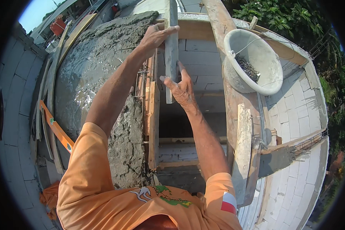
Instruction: The person constructs a wooden form for a concrete column by leveling wooden boards with a spirit level and securing them using a hammer and nails.
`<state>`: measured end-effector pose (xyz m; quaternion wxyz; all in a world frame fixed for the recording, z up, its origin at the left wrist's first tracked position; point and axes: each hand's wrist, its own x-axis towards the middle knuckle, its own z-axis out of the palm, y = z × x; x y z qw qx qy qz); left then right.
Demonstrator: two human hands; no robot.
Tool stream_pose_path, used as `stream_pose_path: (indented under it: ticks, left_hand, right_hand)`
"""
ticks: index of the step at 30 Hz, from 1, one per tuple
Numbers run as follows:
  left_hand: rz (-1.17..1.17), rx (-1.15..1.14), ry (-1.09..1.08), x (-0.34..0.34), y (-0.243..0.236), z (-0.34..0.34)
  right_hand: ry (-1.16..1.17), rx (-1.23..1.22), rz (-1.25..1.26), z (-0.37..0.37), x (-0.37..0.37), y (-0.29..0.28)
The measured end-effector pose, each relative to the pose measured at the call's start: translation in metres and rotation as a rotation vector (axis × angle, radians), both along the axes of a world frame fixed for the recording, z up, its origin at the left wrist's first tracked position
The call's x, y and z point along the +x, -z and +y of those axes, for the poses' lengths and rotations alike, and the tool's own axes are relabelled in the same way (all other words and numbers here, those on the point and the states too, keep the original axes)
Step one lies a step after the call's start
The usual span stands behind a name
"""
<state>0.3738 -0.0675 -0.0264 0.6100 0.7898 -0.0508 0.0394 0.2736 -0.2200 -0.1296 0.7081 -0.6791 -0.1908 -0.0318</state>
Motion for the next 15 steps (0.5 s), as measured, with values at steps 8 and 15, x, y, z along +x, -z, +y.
stream_pose_path:
  ticks: [8, 15]
  left_hand:
    - [0.027, -0.304, -0.075, 0.013, 0.034, 0.078]
    - [0.028, -1.033, 0.207, -0.002, 0.009, 0.053]
  right_hand:
    - [-0.484, 0.603, 0.535, -0.018, -0.008, -0.012]
    - [-0.720, 0.603, 0.597, -0.051, -0.021, -0.028]
